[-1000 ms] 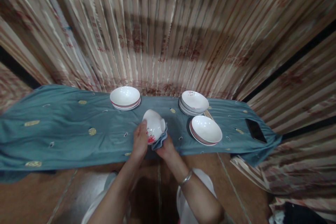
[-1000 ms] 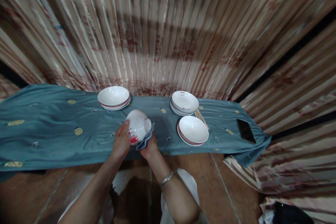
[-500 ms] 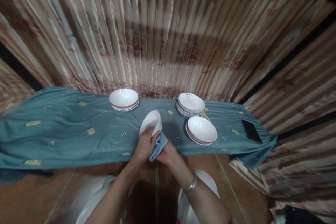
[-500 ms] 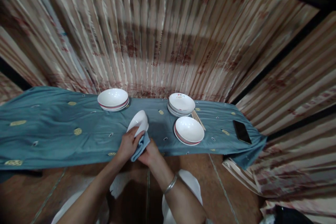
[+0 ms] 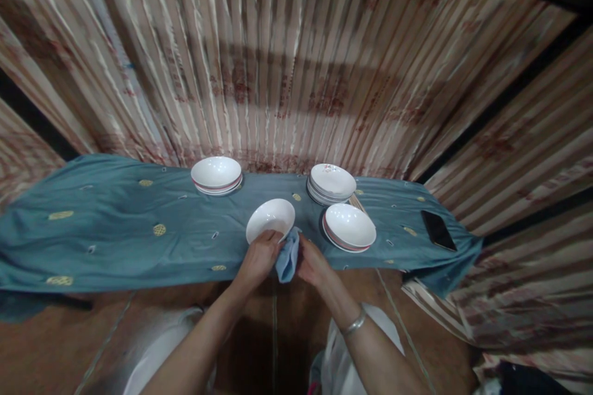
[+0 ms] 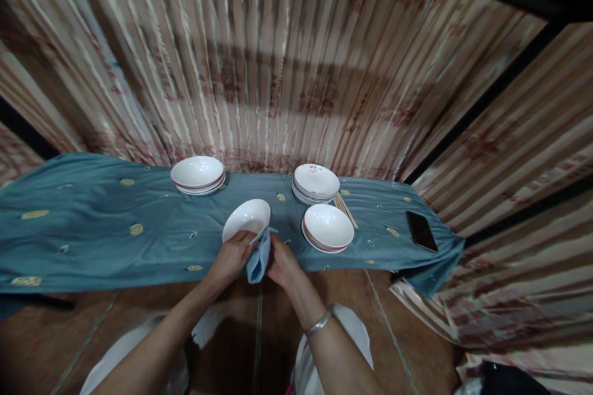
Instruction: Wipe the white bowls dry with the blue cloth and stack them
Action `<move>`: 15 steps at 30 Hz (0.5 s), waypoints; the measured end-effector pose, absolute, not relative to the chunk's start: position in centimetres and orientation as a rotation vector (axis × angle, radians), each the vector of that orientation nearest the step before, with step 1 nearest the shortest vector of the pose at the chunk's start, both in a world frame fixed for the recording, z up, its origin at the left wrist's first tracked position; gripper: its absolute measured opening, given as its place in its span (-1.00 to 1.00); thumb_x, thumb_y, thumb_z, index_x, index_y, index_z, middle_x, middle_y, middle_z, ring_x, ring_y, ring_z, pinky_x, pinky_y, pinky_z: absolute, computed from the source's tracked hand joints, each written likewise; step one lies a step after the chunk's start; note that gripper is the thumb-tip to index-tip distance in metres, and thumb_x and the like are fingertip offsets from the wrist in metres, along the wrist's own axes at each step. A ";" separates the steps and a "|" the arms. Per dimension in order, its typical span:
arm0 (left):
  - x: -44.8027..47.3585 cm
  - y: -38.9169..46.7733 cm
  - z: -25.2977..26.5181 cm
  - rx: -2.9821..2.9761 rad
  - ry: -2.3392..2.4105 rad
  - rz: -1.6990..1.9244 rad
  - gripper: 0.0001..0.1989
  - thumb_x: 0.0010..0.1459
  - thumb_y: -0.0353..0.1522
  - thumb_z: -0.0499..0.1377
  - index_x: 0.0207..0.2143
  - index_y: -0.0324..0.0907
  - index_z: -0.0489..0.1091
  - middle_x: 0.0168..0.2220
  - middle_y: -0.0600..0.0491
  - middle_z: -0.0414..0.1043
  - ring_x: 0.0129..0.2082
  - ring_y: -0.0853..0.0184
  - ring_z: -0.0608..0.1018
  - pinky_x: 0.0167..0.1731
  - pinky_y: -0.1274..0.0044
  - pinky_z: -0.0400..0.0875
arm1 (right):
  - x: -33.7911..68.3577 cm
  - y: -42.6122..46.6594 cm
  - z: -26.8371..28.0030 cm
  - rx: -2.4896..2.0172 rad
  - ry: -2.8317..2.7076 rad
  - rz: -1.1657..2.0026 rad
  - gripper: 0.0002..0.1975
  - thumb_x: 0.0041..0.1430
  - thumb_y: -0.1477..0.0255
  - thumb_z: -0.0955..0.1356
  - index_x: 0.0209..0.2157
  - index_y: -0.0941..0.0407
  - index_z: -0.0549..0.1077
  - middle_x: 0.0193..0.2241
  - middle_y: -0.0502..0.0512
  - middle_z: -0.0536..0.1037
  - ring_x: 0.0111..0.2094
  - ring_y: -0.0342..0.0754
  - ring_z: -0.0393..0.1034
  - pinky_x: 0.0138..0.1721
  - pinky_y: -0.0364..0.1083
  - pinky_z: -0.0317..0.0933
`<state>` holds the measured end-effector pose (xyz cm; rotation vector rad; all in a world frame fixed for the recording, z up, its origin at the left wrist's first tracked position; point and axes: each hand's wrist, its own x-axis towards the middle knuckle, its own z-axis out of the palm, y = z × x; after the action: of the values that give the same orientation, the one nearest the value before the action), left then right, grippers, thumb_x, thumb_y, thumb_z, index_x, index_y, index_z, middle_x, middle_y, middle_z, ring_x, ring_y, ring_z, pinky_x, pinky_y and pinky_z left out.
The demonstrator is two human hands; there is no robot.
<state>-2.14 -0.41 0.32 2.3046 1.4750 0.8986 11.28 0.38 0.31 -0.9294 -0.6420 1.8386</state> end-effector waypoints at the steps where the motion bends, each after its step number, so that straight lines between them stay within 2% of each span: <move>1: -2.1 -0.4 0.2 2.308 1.475 0.891 -0.76 0.24 -0.38 -0.02 -0.23 -0.20 0.44 -0.23 -0.13 0.50 -0.19 0.17 0.54 -0.16 0.38 0.42 | 11.5 0.3 0.3 -0.963 -0.632 1.851 -0.83 0.06 0.38 0.34 -0.56 0.12 0.42 -0.68 -0.02 0.46 -0.48 -0.07 0.45 -0.35 -0.11 0.37; 5: -2.0 -0.4 -0.3 2.339 1.488 0.848 -0.76 0.24 -0.39 -0.01 -0.24 -0.21 0.44 -0.22 -0.14 0.51 -0.18 0.15 0.53 -0.14 0.36 0.41 | 12.5 0.2 0.5 -1.066 -0.768 1.734 -0.85 -0.03 0.36 0.37 -0.57 0.13 0.42 -0.65 -0.05 0.47 -0.50 -0.10 0.40 -0.34 -0.12 0.32; 7: -1.9 -0.4 -0.4 2.381 1.491 0.794 -0.77 0.24 -0.41 -0.01 -0.24 -0.22 0.44 -0.23 -0.12 0.51 -0.18 0.16 0.53 -0.14 0.36 0.40 | 13.1 0.3 0.7 -1.139 -0.926 1.588 -0.83 -0.04 0.31 0.37 -0.54 0.14 0.44 -0.58 -0.02 0.51 -0.45 -0.08 0.41 -0.30 -0.11 0.30; 12: -1.3 -0.7 -0.9 2.538 1.409 0.668 -0.80 0.22 -0.47 0.00 -0.29 -0.24 0.43 -0.30 -0.11 0.49 -0.23 0.17 0.53 -0.15 0.36 0.40 | 14.6 1.0 0.9 -1.425 -1.344 1.038 -0.63 0.06 0.18 0.33 -0.16 0.10 0.48 -0.22 0.13 0.58 -0.15 0.03 0.44 -0.05 0.00 0.21; 15: -1.0 -0.8 -1.1 2.648 1.365 0.571 -0.80 0.20 -0.51 0.00 -0.33 -0.24 0.42 -0.32 -0.10 0.49 -0.25 0.19 0.52 -0.14 0.37 0.40 | 15.1 1.3 0.8 -1.542 -1.576 0.867 -0.61 0.09 0.16 0.34 -0.14 0.12 0.46 -0.28 0.17 0.58 -0.23 0.07 0.46 -0.13 0.00 0.24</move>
<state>-1.00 -0.84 -1.08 2.6482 1.3646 0.5714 15.06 1.33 0.75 -1.5417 -1.5759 0.8669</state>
